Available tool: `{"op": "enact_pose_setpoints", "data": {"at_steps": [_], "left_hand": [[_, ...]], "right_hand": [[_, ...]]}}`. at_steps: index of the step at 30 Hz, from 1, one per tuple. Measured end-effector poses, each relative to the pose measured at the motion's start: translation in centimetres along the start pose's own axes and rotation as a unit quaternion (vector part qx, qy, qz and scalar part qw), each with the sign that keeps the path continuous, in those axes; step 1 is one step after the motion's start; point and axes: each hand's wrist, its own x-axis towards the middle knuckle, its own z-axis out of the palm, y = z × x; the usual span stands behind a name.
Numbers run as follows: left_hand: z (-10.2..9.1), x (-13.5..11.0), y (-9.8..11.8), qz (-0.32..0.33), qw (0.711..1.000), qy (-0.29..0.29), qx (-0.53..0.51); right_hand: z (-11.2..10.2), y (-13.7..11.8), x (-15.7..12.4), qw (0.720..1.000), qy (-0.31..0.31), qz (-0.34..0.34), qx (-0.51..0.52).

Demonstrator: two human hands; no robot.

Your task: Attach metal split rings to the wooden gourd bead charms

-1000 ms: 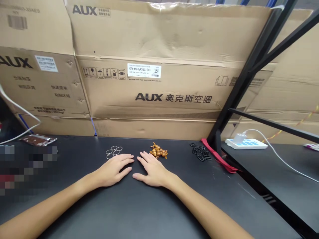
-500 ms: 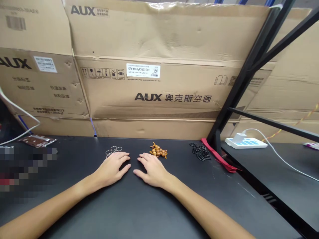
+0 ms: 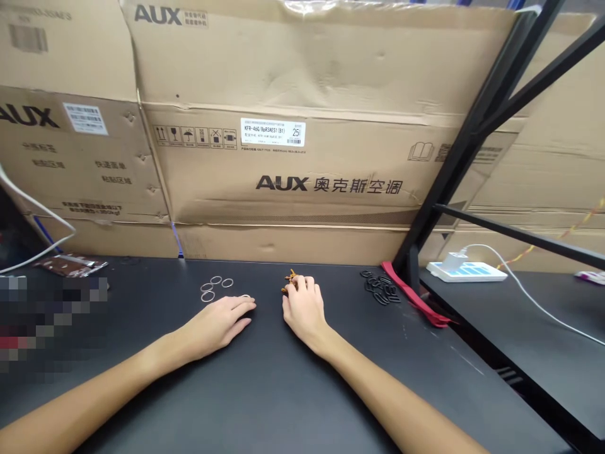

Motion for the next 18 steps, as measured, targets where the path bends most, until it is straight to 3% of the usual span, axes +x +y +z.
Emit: {"op": "enact_pose_setpoints", "data": {"at_steps": [7,18], "left_hand": [[0.4,0.2,-0.6,-0.068,0.996,0.035,-0.045],[0.2,0.7,-0.8,-0.057,0.997,0.014,-0.053]], "right_hand": [[0.3,0.0,-0.2,0.996,-0.006,-0.001,0.084],[-0.4,-1.6,-0.5,0.979,-0.021,-0.083,0.183]]}}
